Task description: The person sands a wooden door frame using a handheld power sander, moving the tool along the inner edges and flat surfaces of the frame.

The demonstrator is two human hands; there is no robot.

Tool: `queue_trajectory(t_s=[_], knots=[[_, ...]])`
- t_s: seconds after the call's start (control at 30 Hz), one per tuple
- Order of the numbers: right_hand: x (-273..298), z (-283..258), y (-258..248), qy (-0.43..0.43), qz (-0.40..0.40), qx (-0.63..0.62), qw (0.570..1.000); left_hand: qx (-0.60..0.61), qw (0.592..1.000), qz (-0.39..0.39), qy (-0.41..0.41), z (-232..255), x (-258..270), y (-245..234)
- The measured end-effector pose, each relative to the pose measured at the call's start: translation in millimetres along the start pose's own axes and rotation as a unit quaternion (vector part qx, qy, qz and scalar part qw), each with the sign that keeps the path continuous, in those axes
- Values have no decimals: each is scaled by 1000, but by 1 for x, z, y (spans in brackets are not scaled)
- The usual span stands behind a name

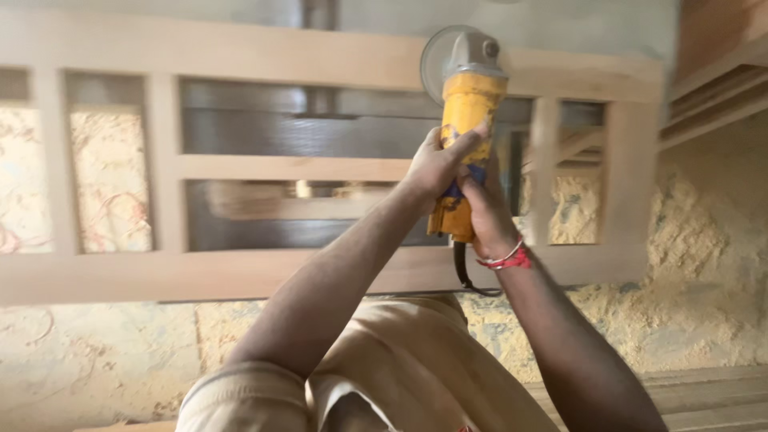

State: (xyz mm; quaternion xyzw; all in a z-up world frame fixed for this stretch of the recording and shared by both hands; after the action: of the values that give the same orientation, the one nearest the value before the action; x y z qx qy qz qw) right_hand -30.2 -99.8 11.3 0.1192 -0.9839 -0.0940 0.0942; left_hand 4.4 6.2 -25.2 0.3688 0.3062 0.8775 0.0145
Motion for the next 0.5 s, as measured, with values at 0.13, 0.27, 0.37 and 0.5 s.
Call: queue_trajectory(t_s=[0.13, 0.27, 0.37, 0.5], knots=[[-12, 15, 93, 25, -23, 20, 999, -19, 999, 38, 18, 31, 36, -83], [-19, 38, 174, 33, -45, 6, 998, 24, 997, 37, 56, 64, 67, -159], [-22, 54, 225, 31, -46, 2, 998, 25, 996, 60, 65, 82, 96, -205], [-23, 69, 280, 44, -72, 16, 996, 46, 992, 80, 80, 100, 126, -258]])
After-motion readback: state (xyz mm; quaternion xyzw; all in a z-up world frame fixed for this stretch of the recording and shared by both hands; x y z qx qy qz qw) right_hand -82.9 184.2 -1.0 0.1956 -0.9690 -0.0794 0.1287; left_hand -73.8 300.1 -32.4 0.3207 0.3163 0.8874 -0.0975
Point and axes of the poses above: each hand's wrist, its own x-axis away from the middle knuckle, its own y-axis out of the palm, z = x × y, the point moved 3 cm from there along -x, towards the middle knuckle, and after that the axes turned 10 degrees about -y, right-handed, at the moved point
